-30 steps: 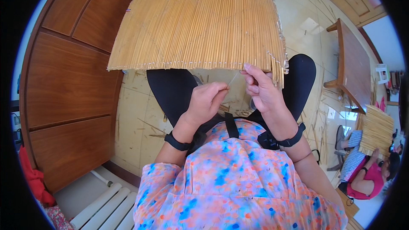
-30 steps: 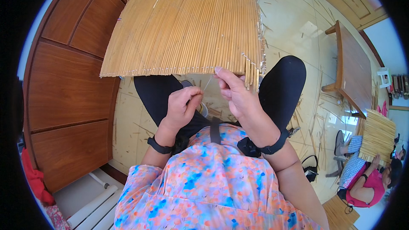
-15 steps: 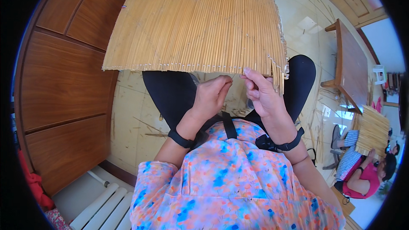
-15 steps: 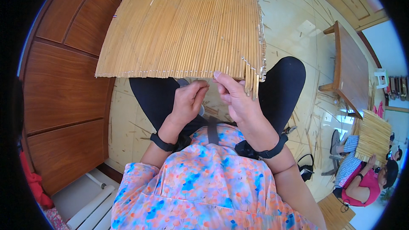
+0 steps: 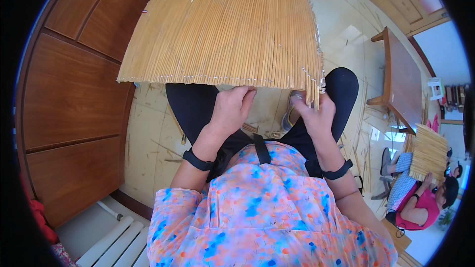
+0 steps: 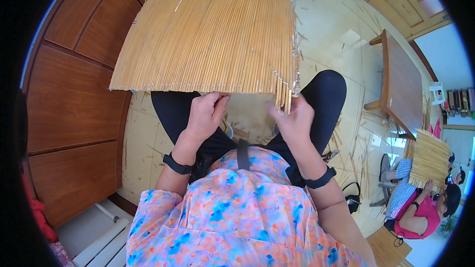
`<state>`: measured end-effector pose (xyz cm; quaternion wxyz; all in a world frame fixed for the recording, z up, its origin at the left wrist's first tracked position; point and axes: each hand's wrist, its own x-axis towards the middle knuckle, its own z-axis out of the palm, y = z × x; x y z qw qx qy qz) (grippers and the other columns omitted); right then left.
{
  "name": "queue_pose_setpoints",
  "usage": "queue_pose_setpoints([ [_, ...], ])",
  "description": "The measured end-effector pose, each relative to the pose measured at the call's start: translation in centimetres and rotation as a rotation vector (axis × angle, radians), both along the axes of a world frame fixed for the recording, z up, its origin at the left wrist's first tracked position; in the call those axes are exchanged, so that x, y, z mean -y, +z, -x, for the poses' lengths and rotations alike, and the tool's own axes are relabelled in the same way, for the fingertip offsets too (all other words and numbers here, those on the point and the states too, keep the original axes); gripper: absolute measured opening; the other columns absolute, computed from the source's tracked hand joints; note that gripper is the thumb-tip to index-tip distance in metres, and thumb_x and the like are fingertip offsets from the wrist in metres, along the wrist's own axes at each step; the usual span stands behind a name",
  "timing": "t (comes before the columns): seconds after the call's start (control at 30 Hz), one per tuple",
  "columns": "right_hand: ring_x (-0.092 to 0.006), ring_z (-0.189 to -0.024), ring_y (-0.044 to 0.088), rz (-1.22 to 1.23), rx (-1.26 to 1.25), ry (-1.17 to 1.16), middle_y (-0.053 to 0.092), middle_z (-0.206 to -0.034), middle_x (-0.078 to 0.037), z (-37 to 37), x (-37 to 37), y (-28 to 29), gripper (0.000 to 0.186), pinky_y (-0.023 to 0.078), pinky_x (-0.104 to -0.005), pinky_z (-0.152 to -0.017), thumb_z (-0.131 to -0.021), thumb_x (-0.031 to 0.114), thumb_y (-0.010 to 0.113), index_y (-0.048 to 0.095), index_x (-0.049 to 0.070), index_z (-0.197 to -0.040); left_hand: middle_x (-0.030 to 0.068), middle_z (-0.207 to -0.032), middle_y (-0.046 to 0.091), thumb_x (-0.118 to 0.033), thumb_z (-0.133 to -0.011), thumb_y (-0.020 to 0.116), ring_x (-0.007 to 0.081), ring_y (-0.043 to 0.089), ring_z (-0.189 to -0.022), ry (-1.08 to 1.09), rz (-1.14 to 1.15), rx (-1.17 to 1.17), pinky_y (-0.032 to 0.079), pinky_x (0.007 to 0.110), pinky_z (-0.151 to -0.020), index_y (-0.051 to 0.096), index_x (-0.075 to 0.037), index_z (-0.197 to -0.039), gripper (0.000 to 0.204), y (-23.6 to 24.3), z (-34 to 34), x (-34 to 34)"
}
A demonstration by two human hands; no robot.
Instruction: The person weaves a straw object by hand, using a needle to thread and bind long straw fibers together along the edge of a flat straw mat.
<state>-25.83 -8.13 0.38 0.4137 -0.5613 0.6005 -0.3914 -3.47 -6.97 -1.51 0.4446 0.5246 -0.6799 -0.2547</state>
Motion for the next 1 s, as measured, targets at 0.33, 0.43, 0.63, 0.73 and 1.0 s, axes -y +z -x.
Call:
queue_pose_setpoints([
  [0.33,-0.0324,-0.107,0.057,1.22,-0.479,0.219,0.064,-0.11,-0.008,0.6,5.7,4.1,0.055,0.046,-0.0431,-0.091,-0.061,0.008,0.08,0.061,0.009,-0.113,0.0217,-0.081,0.066,-0.007,-0.087,0.061,0.0383,0.065,-0.073,0.002,0.093,0.038,0.052,0.043,-0.063,0.063,0.001,-0.094,0.011,1.3,-0.2,0.9],
  [0.43,-0.0277,-0.105,0.058,1.201,-0.618,0.418,0.067,-0.103,-0.003,-0.5,5.5,7.4,0.047,0.048,-0.0391,-0.086,-0.064,0.009,0.077,0.066,0.012,-0.109,0.0213,-0.08,0.065,-0.007,-0.087,0.06,0.0382,0.064,-0.072,0.018,0.129,0.059,0.052,0.043,-0.063,0.063,0.0,-0.095,0.011,1.9,-1.0,1.0],
  [0.63,-0.0274,-0.102,0.062,1.013,-0.693,0.724,0.066,-0.108,-0.005,-2.6,5.0,12.1,0.046,0.05,-0.0387,-0.085,-0.066,0.018,0.078,0.067,0.012,-0.11,0.0207,-0.08,0.065,-0.007,-0.086,0.06,0.039,0.064,-0.072,0.02,0.159,0.113,0.052,0.045,-0.063,0.063,-0.001,-0.095,0.011,4.3,-2.6,1.9],
  [0.73,-0.033,-0.109,0.06,0.893,-0.78,0.745,0.064,-0.116,-0.01,-3.5,4.1,13.7,0.048,0.049,-0.0408,-0.091,-0.066,0.018,0.079,0.065,0.007,-0.111,0.0213,-0.078,0.065,-0.008,-0.086,0.06,0.0399,0.063,-0.072,0.035,0.165,0.173,0.051,0.047,-0.065,0.063,-0.001,-0.094,0.011,5.5,-3.6,2.1],
  [1.0,-0.0281,-0.082,0.064,0.834,-1.268,0.452,0.065,-0.087,-0.01,-7.4,4.0,16.1,0.027,0.05,-0.0388,-0.067,-0.073,0.016,0.073,0.063,0.006,-0.096,0.0235,-0.072,0.062,-0.011,-0.087,0.058,0.0428,0.061,-0.072,0.03,0.21,0.24,0.049,0.05,-0.066,0.061,0.0,-0.083,0.013,8.6,-3.6,3.3],
])
